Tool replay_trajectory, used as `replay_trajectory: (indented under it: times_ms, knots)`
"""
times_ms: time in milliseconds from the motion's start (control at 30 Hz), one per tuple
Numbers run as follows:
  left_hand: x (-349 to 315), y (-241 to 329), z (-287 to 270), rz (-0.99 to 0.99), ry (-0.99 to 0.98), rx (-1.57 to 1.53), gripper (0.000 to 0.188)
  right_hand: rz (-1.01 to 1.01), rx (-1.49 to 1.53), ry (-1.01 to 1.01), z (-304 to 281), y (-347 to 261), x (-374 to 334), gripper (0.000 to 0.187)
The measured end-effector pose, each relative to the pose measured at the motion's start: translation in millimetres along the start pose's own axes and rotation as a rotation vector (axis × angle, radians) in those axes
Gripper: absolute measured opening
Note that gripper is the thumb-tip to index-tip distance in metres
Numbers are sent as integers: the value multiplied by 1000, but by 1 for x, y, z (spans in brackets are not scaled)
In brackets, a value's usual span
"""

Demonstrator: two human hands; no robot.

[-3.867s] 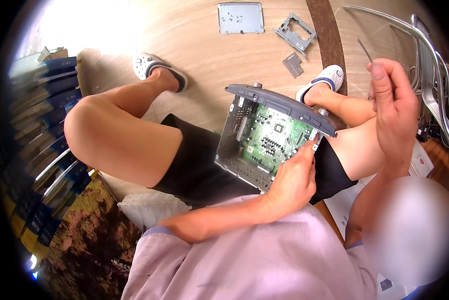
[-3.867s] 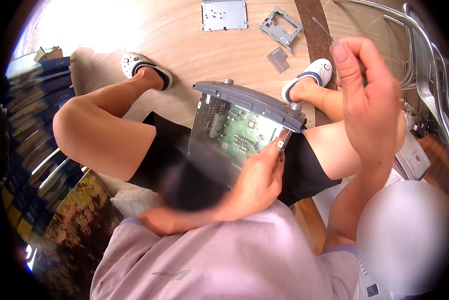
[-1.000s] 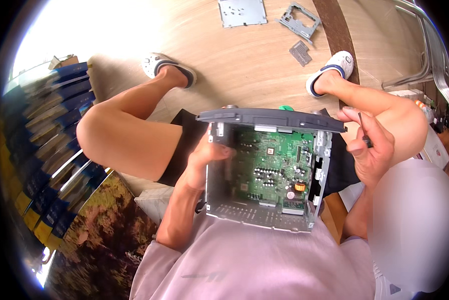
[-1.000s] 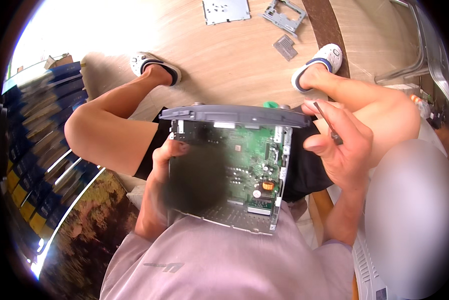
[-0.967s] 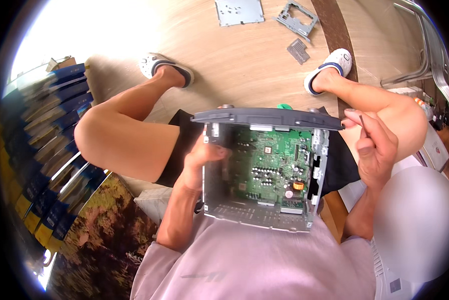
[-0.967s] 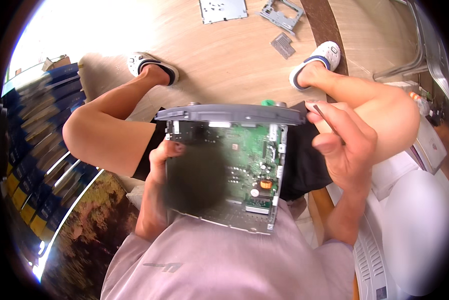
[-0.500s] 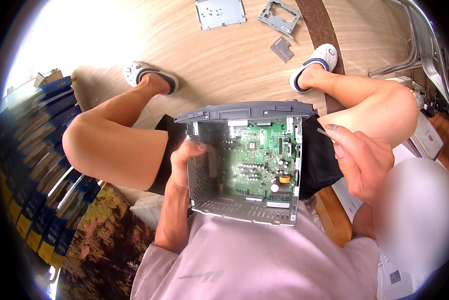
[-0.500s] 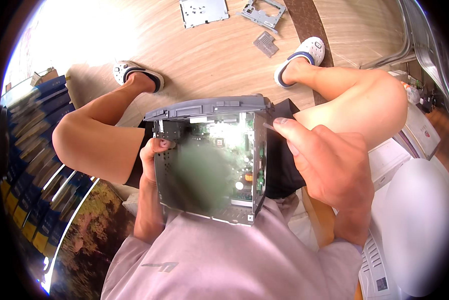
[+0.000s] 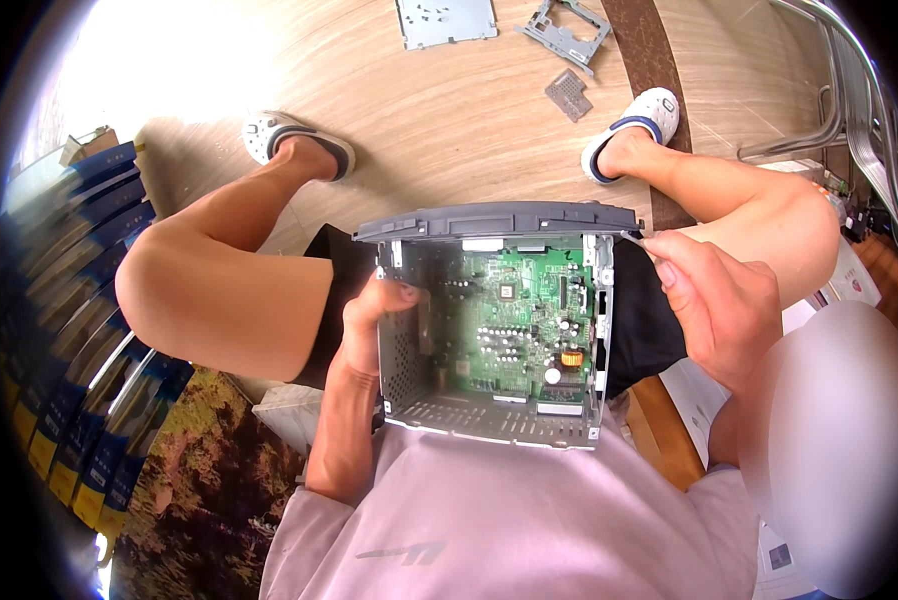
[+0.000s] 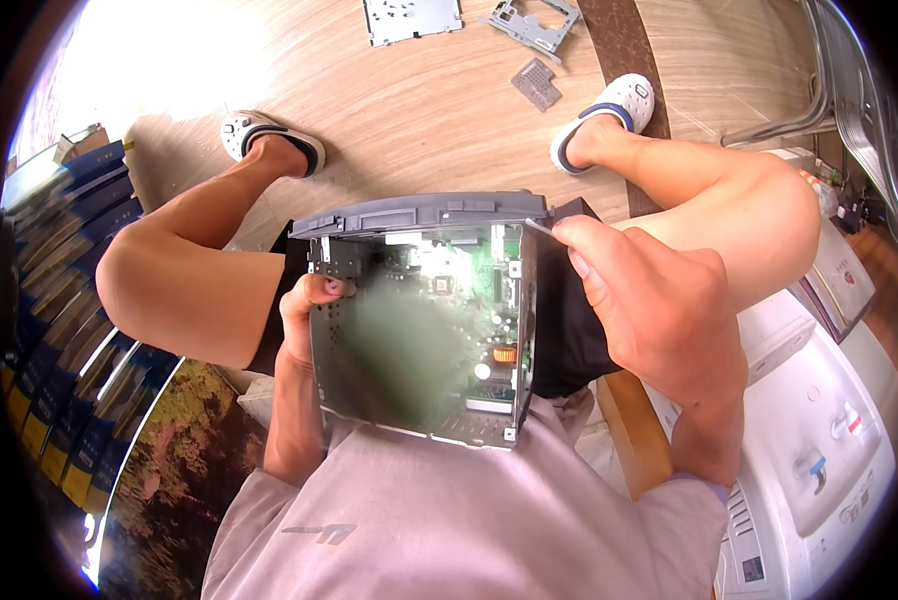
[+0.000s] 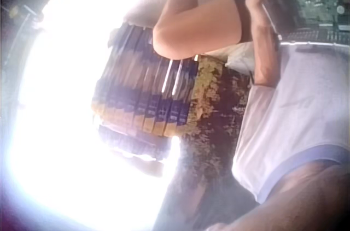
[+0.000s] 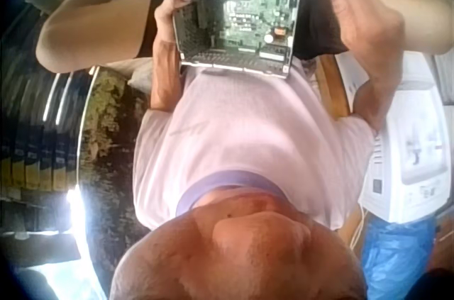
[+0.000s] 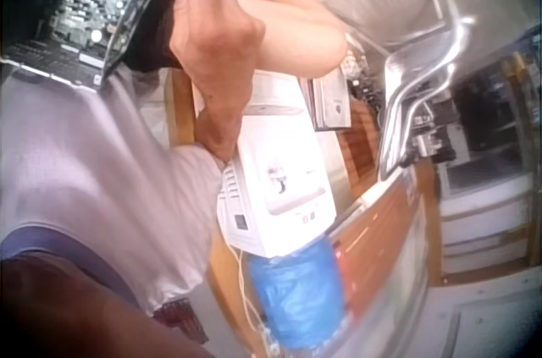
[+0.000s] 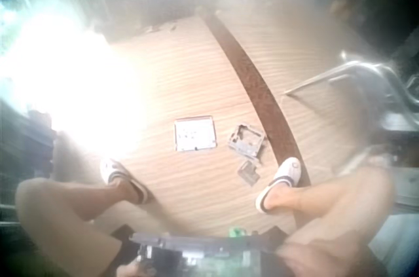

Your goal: The person disassembles a car stereo by using a screwdriver to remove screws from the casing and then prying the internal circuit board away from the metal housing by hand.

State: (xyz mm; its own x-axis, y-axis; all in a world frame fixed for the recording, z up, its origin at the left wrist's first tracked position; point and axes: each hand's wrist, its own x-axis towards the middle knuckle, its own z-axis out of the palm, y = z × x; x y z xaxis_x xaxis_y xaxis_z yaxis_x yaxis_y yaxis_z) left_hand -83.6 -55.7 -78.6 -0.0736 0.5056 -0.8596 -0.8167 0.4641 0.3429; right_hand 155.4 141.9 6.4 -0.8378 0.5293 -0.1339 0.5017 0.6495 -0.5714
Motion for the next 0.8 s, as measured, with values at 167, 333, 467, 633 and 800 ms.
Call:
replay_trajectory:
  times_ms: [167, 333, 467, 633, 800]
  knots:
    - [-4, 0, 3, 22, 53, -9, 22, 30, 96, -6, 6, 3, 1, 25]
    - [-4, -2, 0, 21, -6, 7, 22, 97, 149, -14, -4, -3, -3, 19]
    - [-4, -1, -2, 28, -25, 9, 21, 112, 185, -30, 1, -1, -2, 18]
    - [0, 1, -1, 160, -210, -26, 23, 139, 187, -32, 0, -4, -2, 17]
    - [0, 8, -3, 45, -204, 110, 80, 212, 225, -10, 3, -12, 1, 14]
